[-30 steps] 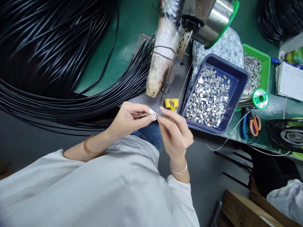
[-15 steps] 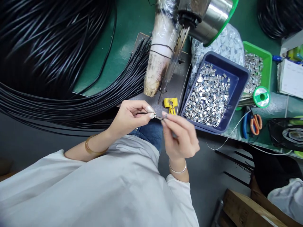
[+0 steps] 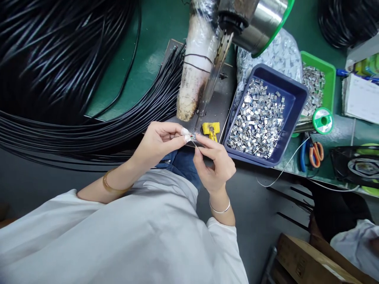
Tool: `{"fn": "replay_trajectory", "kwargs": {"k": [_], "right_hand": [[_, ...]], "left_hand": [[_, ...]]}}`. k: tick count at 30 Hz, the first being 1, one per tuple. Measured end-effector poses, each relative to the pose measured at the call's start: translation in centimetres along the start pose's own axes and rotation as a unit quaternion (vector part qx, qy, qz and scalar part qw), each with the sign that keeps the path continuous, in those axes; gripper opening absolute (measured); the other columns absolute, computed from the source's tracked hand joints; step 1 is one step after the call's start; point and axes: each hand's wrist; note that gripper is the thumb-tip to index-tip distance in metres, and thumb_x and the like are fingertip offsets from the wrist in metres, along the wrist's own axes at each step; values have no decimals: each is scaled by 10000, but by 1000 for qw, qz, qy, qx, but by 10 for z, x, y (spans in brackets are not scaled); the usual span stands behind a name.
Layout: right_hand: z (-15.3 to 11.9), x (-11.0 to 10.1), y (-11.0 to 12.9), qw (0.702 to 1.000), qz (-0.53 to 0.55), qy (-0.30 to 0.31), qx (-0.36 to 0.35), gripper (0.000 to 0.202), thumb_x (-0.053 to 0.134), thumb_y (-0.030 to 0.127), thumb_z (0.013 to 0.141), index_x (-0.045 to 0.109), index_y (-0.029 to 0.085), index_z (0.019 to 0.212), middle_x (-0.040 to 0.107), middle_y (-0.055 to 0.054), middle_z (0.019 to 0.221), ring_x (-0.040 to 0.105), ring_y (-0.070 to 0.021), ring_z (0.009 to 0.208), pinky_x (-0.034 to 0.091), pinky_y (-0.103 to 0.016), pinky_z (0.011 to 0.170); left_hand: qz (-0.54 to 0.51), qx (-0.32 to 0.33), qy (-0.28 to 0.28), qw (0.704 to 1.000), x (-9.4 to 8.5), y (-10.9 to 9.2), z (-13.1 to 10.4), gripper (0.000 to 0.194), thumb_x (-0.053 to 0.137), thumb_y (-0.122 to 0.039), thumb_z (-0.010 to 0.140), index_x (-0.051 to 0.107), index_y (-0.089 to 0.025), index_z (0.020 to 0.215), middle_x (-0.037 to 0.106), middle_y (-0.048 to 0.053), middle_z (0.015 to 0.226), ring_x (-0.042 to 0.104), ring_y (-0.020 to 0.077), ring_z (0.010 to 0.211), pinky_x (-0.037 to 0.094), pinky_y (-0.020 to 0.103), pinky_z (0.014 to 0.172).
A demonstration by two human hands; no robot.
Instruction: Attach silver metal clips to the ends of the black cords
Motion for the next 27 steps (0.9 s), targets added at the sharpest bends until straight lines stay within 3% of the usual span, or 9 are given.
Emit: {"fn": "replay_trajectory", "kwargs": {"k": [5,13,18,24,27], "right_hand": [[-3,2,-3,996,-70,-1,-56,199,685,62,773,599,206,881,754,-12,1000,734,-129,866,617,-252,764],[0,5,-5,1000,-26,3,-4,228,650,25,784,589,187,932,718,-48,1091,722,-159,940,644,-313,775],[4,3,-7,999,-36,13,1,207,646,63,806,602,199,956,715,-35,1086,714,-162,954,647,-304,735],[7,3,-5,999,-39,9,-11,225,647,48,794,613,204,952,706,-33,1103,714,-174,957,663,-336,763],[8,3,-2,999,-41,9,-17,224,660,37,773,613,196,924,703,-38,1111,711,-180,969,668,-341,770]], "left_hand": [[20,6,-25,999,4,0,1,86,669,-172,733,674,-117,666,584,-10,613,503,57,575,419,166,547],[47,23,-70,996,10,3,4,61,666,-156,726,686,-126,677,554,-12,588,455,46,527,357,154,477],[54,29,-64,996,10,4,5,58,687,-181,750,699,-134,717,513,-21,563,431,48,504,338,166,463],[92,64,-58,992,9,4,3,123,649,-230,813,706,-133,764,460,-38,545,274,19,453,215,169,411],[88,64,-59,992,9,4,3,126,645,-231,813,702,-133,759,483,-30,561,292,23,467,228,167,416]]}}
Point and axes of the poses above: each hand's wrist, its own z-axis towards the middle knuckle, its own x-axis out of the palm, y = z × x
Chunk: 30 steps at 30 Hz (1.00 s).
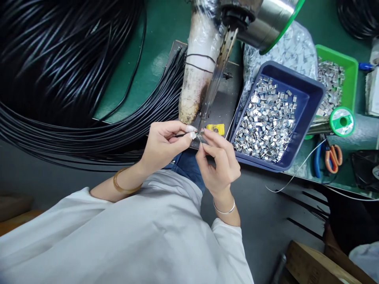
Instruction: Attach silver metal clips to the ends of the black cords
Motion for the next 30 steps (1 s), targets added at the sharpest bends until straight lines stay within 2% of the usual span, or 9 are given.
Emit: {"fn": "replay_trajectory", "kwargs": {"k": [5,9,13,16,20,25,30], "right_hand": [[-2,-1,-1,1000,10,-3,14,206,672,41,760,601,190,883,719,-32,1064,716,-151,893,657,-304,738],[-2,-1,-4,1000,1,1,16,197,681,64,766,616,197,895,731,-23,1019,716,-145,877,639,-272,694],[0,-1,-3,1000,-26,-5,8,198,691,85,772,647,215,914,725,-16,1028,716,-157,899,640,-298,718],[1,0,0,1000,-21,-11,5,214,697,65,757,646,208,908,712,-23,1057,715,-160,909,646,-316,744],[-2,2,0,1000,1,-19,9,191,684,60,755,599,193,861,717,-30,1041,719,-151,881,651,-304,733],[-2,2,-2,1000,15,0,18,199,671,55,757,570,191,862,722,-44,1044,726,-163,889,653,-313,725],[5,-4,2,999,5,22,28,197,649,66,771,551,209,865,714,-51,1075,725,-183,924,664,-336,727]], "left_hand": [[-7,-12,20,1000,-1,-1,1,128,634,-218,803,695,-121,747,549,-11,603,341,27,482,259,162,426],[19,-31,17,999,-1,-1,0,129,634,-224,801,691,-121,748,499,-23,572,336,30,481,246,164,428],[32,-8,14,999,-1,-2,-1,126,639,-232,801,698,-127,766,463,-37,552,275,24,468,213,175,421],[25,9,19,999,-1,-4,-1,118,641,-220,794,707,-125,774,523,-28,583,292,21,471,241,170,425],[-1,-19,23,1000,-2,-4,0,101,649,-196,765,710,-116,761,614,-4,648,402,29,505,309,153,451],[-14,-61,13,998,-1,-4,1,117,654,-209,765,711,-109,741,582,-10,597,419,37,507,332,161,462],[-31,-67,-12,997,1,-7,2,100,682,-214,745,713,-120,730,578,-16,584,428,39,497,349,167,466]]}}
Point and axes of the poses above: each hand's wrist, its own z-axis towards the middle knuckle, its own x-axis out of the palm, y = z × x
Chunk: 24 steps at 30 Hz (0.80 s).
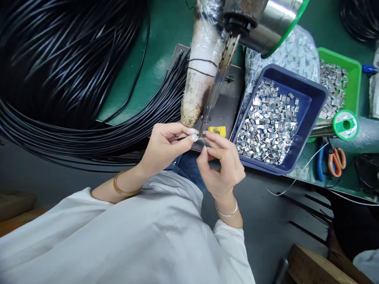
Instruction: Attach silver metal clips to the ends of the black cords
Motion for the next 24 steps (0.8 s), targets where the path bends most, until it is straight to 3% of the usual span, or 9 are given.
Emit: {"fn": "replay_trajectory", "kwargs": {"k": [13,20,24], "right_hand": [[-5,3,0,998,-33,-35,-30,178,670,83,778,586,203,880,742,-24,1005,727,-129,842,621,-241,708],[-2,1,2,1000,-11,-18,6,174,657,85,782,588,204,889,732,-38,1041,733,-164,879,634,-278,681],[-4,1,1,1000,-22,-21,-5,151,655,107,792,570,213,858,735,-20,1020,736,-153,855,636,-266,684]], "left_hand": [[-16,-10,36,999,-4,3,-1,72,677,-188,745,710,-123,744,601,-12,622,456,41,535,367,158,503],[-17,-7,6,1000,1,0,-2,70,670,-186,737,675,-130,696,549,-17,583,427,45,511,354,175,487],[-4,-6,21,1000,-1,0,-3,84,658,-196,755,678,-129,710,560,-11,603,418,45,515,325,177,474]]}}
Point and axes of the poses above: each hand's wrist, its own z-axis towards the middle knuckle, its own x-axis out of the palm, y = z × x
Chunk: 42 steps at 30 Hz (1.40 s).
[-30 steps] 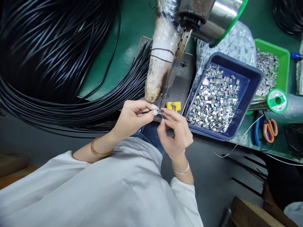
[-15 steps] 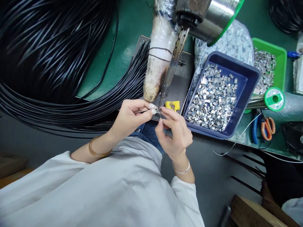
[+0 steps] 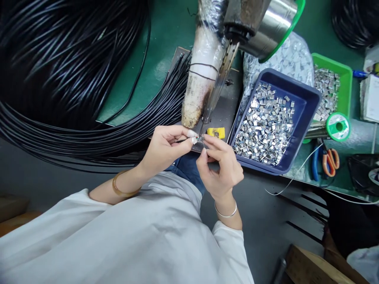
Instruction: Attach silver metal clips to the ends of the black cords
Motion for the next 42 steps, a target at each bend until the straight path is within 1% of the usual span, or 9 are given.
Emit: {"fn": "replay_trajectory", "kwargs": {"k": [7,11,16,28,30,33,35,39,42], "right_hand": [[-3,2,-1,999,-32,-15,-31,188,671,95,781,586,214,899,750,-20,972,731,-132,797,605,-231,644],[-2,0,-1,1000,-26,-10,-11,195,675,92,779,602,214,912,752,-5,949,728,-126,782,589,-221,626],[0,0,1,1000,-11,-12,-1,195,669,93,778,604,217,914,742,-15,1005,733,-143,832,605,-243,654],[-4,0,2,994,-73,-24,-82,209,717,65,740,614,186,876,766,-20,955,732,-115,820,589,-204,735],[-3,-2,3,998,-49,-20,-44,200,712,64,747,622,191,873,766,-9,925,732,-115,802,588,-202,706],[-2,-5,6,997,39,8,67,156,671,76,786,618,197,869,760,-9,914,726,-118,742,580,-210,600],[-3,-8,8,994,68,25,86,135,656,89,804,615,198,872,759,-17,942,724,-122,716,578,-220,560],[-5,-9,8,999,37,28,10,176,671,83,791,616,209,900,763,-4,944,737,-135,758,609,-248,637],[-5,-6,6,1000,9,9,-6,198,680,77,784,626,208,921,759,-8,948,738,-148,853,616,-263,701]], "left_hand": [[13,2,23,1000,-3,0,0,126,645,-225,778,663,-131,696,500,-28,562,361,40,493,276,184,453],[14,4,25,1000,-2,0,-1,120,668,-236,769,671,-135,704,516,-24,564,391,49,500,303,191,463],[9,17,8,1000,-1,2,-1,135,643,-245,800,666,-139,719,445,-40,536,326,42,477,256,200,444],[9,-8,53,999,-4,-3,-4,99,618,-191,789,670,-110,768,562,-10,639,436,42,554,346,165,513],[7,-8,54,998,-4,-4,-6,74,626,-178,776,649,-112,750,539,-20,619,424,39,541,348,162,508],[5,-15,64,998,-6,-5,-9,92,632,-178,771,616,-118,703,502,-30,583,410,38,519,340,163,491],[4,-17,80,997,-7,-6,-10,102,634,-186,775,617,-116,702,511,-24,585,437,46,530,360,169,503],[-4,-4,77,997,-9,-5,-9,115,624,-197,797,620,-111,720,568,-6,633,504,56,575,416,170,551],[-13,2,73,997,-9,-3,-7,107,627,-200,803,638,-107,751,611,2,665,543,58,593,445,164,578]]}}
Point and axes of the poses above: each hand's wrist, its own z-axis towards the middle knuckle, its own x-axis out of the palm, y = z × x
